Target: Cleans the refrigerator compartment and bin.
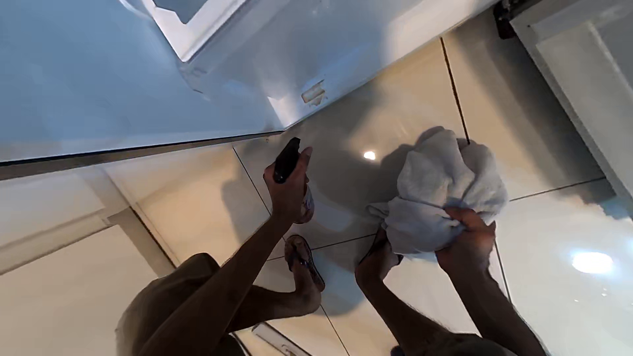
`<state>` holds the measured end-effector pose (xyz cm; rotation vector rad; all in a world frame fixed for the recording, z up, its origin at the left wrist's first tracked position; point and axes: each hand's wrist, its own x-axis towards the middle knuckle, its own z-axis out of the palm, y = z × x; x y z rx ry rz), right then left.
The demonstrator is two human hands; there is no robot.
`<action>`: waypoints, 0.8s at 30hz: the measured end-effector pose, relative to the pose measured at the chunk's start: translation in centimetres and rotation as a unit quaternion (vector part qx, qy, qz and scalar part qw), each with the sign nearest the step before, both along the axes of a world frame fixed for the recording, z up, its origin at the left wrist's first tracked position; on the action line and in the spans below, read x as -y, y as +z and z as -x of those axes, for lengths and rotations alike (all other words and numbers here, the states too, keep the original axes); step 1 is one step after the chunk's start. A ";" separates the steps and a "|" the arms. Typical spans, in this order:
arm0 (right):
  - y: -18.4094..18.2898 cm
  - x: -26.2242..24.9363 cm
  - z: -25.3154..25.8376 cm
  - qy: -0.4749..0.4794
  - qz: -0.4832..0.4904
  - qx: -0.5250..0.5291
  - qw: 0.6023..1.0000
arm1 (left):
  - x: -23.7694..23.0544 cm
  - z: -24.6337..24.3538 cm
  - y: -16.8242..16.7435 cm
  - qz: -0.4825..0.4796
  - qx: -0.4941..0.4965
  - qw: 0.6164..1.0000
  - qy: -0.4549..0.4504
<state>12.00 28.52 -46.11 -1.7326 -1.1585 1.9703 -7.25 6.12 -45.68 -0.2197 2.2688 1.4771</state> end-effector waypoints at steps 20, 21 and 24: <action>-7.2 4.4 2.2 0.016 -0.036 -0.056 0.998 | 1.6 4.2 0.0 0.032 -0.038 0.999 0.008; -7.1 4.7 2.1 0.016 -0.046 -0.056 0.997 | 2.0 4.2 0.1 0.025 -0.041 0.999 -0.021; -7.1 5.4 1.4 0.025 -0.108 -0.085 0.990 | 2.5 3.8 0.2 0.032 -0.064 0.997 -0.019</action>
